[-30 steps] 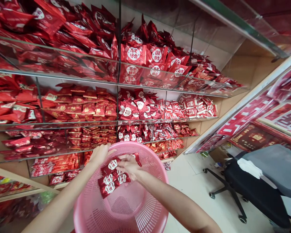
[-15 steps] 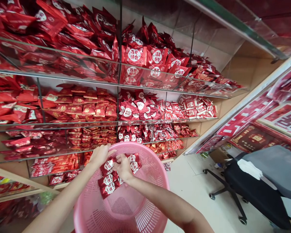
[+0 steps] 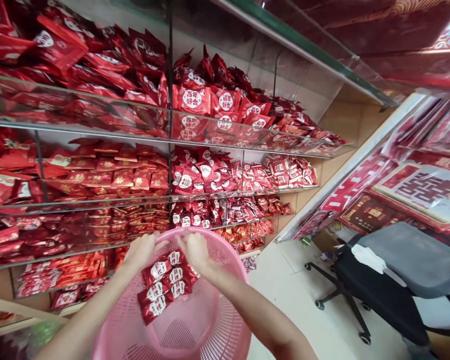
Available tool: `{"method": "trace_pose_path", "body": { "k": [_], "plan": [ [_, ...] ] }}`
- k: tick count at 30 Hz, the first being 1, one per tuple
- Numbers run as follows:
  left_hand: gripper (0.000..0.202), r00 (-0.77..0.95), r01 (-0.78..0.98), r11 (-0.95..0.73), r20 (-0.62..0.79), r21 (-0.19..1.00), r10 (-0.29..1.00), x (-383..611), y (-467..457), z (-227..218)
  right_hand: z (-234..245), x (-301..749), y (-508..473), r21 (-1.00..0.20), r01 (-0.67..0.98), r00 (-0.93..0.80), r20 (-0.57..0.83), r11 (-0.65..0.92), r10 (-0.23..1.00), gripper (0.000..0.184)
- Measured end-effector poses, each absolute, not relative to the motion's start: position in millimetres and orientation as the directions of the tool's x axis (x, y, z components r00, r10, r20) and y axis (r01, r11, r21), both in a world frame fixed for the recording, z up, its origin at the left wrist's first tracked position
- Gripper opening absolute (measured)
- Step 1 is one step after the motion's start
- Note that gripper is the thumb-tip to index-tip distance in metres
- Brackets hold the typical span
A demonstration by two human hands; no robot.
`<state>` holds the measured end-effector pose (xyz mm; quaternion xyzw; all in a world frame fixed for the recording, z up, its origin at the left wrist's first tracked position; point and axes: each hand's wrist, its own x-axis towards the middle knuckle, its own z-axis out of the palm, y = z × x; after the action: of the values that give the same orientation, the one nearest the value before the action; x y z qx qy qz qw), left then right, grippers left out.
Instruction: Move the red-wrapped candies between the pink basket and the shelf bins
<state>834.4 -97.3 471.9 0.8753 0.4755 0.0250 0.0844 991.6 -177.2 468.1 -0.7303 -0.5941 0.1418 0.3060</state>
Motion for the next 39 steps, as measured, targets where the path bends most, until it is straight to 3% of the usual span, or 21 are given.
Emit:
{"method": "trace_pose_path", "body": {
  "k": [2, 6, 9, 12, 15, 19, 22, 28, 34, 39],
  "plan": [
    [0.048, 0.558, 0.820, -0.546, -0.030, 0.171, 0.829, 834, -96, 471, 482, 1022, -168, -0.621, 0.772, 0.342, 0.226, -0.136, 0.912, 0.028],
    [0.045, 0.568, 0.813, -0.560, -0.007, 0.159, 0.823, 833, -95, 469, 497, 1085, -152, -0.445, 0.858, 0.446, 0.394, -0.258, 0.804, 0.027],
    [0.047, 0.566, 0.815, -0.557, -0.011, 0.162, 0.824, 833, -94, 467, 498, 1113, -138, -0.335, 0.887, 0.429, 0.342, -0.318, 0.836, 0.043],
    [0.047, 0.559, 0.819, -0.553, 0.001, 0.155, 0.829, 833, -95, 466, 499, 1126, -123, -0.286, 0.895, 0.404, 0.195, -0.342, 0.894, 0.040],
    [0.045, 0.553, 0.822, -0.545, -0.003, 0.162, 0.833, 833, -95, 467, 501, 1131, -111, -0.291, 0.887, 0.395, 0.077, -0.358, 0.916, 0.031],
    [0.042, 0.553, 0.822, -0.545, -0.008, 0.164, 0.833, 833, -96, 468, 501, 1133, -108, -0.306, 0.894, 0.359, 0.057, -0.326, 0.932, 0.024],
    [0.041, 0.553, 0.822, -0.547, 0.003, 0.156, 0.833, 833, -95, 467, 500, 1133, -114, -0.304, 0.907, 0.335, 0.097, -0.292, 0.937, 0.031],
    [0.048, 0.546, 0.828, -0.540, 0.000, 0.151, 0.838, 834, -96, 468, 499, 1120, -145, -0.317, 0.937, 0.253, 0.318, -0.149, 0.914, 0.050],
    [0.046, 0.534, 0.837, -0.521, -0.044, 0.169, 0.844, 836, -100, 477, 509, 1083, -186, -0.347, 0.915, 0.332, 0.365, -0.204, 0.870, 0.060],
    [0.050, 0.531, 0.842, -0.520, -0.046, 0.145, 0.846, 836, -100, 476, 522, 1057, -208, -0.488, 0.866, 0.318, 0.374, -0.107, 0.871, 0.064]
  ]
}}
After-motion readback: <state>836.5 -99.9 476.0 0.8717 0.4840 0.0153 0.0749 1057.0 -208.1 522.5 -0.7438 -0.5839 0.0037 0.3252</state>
